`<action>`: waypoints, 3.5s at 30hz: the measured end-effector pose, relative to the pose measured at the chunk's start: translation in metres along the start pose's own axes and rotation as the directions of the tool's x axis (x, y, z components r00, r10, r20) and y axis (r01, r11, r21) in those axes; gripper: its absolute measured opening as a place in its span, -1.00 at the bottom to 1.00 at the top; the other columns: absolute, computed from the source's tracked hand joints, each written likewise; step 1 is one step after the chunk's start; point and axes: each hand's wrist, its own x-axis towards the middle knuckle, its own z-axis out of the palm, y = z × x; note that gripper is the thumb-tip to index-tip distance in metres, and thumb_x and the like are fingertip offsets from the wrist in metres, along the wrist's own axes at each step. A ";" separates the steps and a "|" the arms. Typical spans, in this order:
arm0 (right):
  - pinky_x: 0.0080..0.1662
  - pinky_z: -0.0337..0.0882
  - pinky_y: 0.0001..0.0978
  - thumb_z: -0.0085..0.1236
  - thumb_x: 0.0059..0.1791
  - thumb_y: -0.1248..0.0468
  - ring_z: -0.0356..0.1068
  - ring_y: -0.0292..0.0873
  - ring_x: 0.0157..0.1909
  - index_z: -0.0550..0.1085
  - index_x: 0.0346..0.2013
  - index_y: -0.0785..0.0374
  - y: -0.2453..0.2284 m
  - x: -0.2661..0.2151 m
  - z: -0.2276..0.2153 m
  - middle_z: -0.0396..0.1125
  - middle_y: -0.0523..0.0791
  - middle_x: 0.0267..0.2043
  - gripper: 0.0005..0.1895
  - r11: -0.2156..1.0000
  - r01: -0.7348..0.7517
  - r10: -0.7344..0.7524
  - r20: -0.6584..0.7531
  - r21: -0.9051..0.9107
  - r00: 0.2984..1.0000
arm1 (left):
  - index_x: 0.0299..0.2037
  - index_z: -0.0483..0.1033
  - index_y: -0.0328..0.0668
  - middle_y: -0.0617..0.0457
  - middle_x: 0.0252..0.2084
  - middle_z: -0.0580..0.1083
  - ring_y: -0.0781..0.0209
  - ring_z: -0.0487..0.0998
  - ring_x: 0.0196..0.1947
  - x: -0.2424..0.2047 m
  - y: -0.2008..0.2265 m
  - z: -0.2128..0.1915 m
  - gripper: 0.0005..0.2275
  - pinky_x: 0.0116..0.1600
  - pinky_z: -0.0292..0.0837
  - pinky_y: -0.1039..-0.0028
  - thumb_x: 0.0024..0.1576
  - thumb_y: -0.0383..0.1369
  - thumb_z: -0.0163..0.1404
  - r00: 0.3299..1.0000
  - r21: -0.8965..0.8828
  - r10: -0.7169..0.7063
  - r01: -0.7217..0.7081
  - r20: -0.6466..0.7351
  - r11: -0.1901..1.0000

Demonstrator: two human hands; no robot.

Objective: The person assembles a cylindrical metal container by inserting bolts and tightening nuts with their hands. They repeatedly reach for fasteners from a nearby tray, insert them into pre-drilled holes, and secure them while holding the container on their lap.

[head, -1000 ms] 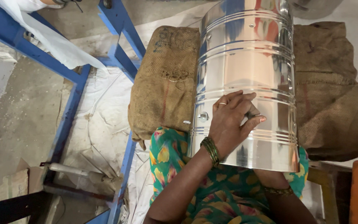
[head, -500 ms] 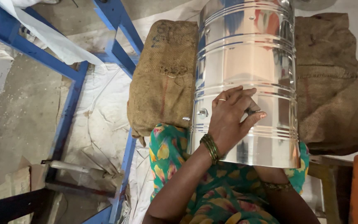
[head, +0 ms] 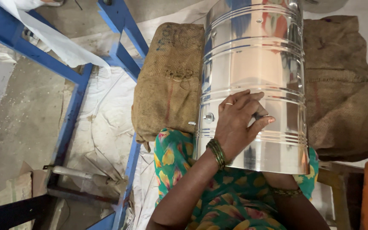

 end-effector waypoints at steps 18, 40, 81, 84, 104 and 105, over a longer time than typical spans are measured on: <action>-0.28 0.42 -0.27 0.05 0.14 0.00 0.36 -0.12 -0.31 0.40 0.03 0.37 -0.008 -0.007 -0.002 0.36 -0.03 -0.27 -0.55 0.999 0.012 -0.012 0.009 -0.044 1.000 | -0.27 0.58 -0.04 0.06 0.22 0.53 -0.01 0.38 0.37 -0.001 -0.007 0.000 -0.82 0.40 0.12 0.11 0.13 -0.17 0.18 1.000 -0.010 -0.012 0.012 -0.004 1.000; -0.14 0.46 0.01 0.22 -0.08 0.05 0.49 0.25 -0.18 0.39 0.18 0.37 -0.024 -0.064 -0.081 0.46 0.20 -0.19 -0.35 -0.004 -0.111 -0.184 -0.108 -0.994 0.977 | 0.04 0.50 -0.23 -0.16 0.27 0.44 -0.06 0.46 0.28 -0.027 -0.071 -0.071 -0.66 0.35 0.39 0.24 0.12 -0.34 0.28 0.993 -0.148 -0.047 0.031 -0.106 0.988; -0.13 0.45 0.09 0.19 -0.12 0.28 0.43 0.35 -0.09 0.18 0.37 0.21 -0.127 -0.112 0.051 0.37 0.31 0.08 -0.23 -0.169 0.059 -0.484 0.135 -0.984 0.865 | 0.30 0.47 -0.06 -0.19 0.55 0.13 -0.38 -0.01 0.60 -0.062 0.015 -0.025 -0.65 0.60 -0.02 -0.02 0.30 -0.33 0.03 0.984 0.152 0.038 -0.065 0.175 0.986; -0.22 0.60 -0.03 0.04 0.01 0.39 0.57 0.16 -0.28 -0.06 0.61 -0.15 -0.146 -0.122 0.058 0.43 0.14 0.05 -0.07 0.106 -0.545 0.045 -0.543 -0.832 0.838 | 0.27 0.51 -0.05 -0.18 0.54 0.20 -0.37 0.04 0.61 -0.060 0.021 -0.025 -0.68 0.59 0.07 0.00 0.31 -0.34 0.02 0.983 0.143 0.000 -0.027 0.186 0.989; -0.06 0.55 -0.32 0.05 0.23 0.53 0.52 -0.11 -0.07 0.45 0.17 0.41 -0.214 -0.204 -0.177 0.47 0.10 0.06 -0.79 -0.286 -0.309 -0.789 0.040 -0.907 0.613 | 0.45 -0.01 -0.34 -0.24 0.53 -0.06 -0.41 -0.21 0.54 -0.056 0.043 -0.036 0.04 0.46 -0.19 -0.24 -0.35 -0.35 0.25 0.893 0.465 -0.212 0.003 0.398 0.885; -0.09 0.55 -0.33 0.08 0.23 0.53 0.52 -0.09 -0.06 0.47 0.17 0.43 -0.213 -0.206 -0.196 0.48 0.10 0.05 -0.80 -0.361 -0.344 -0.786 0.084 -0.867 0.613 | 0.46 -0.02 -0.34 -0.24 0.54 -0.06 -0.41 -0.22 0.54 -0.053 0.042 -0.036 0.02 0.48 -0.19 -0.24 -0.31 -0.34 0.24 0.893 0.462 -0.198 -0.012 0.404 0.887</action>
